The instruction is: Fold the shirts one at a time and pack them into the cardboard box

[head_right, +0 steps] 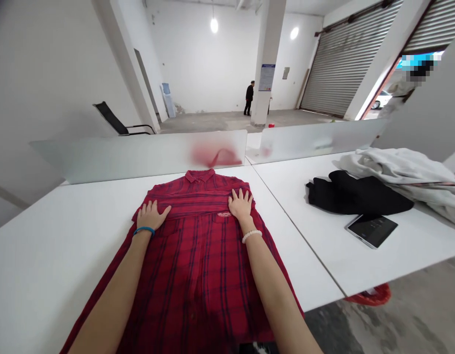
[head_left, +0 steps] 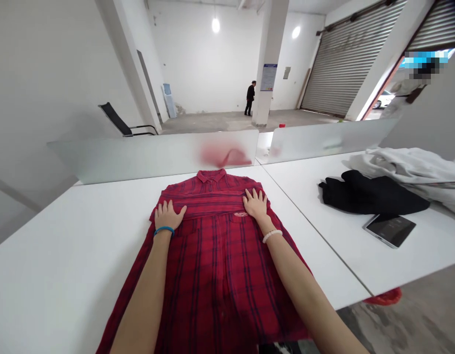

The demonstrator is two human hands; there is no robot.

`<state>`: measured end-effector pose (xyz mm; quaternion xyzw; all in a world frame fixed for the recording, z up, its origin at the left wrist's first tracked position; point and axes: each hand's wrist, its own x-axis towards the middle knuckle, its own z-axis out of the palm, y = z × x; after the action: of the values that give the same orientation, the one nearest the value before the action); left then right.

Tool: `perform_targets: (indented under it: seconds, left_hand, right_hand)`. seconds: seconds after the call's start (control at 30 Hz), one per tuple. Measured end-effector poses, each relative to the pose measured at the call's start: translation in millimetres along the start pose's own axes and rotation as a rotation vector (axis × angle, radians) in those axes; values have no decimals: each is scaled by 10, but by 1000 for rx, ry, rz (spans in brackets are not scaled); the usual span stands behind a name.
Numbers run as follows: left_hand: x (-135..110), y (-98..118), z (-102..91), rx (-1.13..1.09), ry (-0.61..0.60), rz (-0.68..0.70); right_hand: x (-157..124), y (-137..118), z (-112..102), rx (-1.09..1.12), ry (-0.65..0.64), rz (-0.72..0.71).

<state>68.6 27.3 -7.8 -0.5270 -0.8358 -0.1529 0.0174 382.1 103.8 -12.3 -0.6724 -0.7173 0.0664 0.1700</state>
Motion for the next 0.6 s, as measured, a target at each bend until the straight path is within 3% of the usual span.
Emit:
perform_targets:
  seconds: [0.2,0.4,0.5,0.6]
  left_hand:
    - [-22,15,-40,-3,-15,15]
    - [-299,-17,-203,-4,0,181]
    - [-702,-344,-369,-59,-42,308]
    - [-1368,-875,-609,-135,-96,282]
  right_hand:
    - [-94,-36,-5,59,176,-119]
    - [-84,-6,-15,263,61,-59]
    - [-83,5,-43,302,87,-91]
    - [-132,-12,-105,371,125,-155]
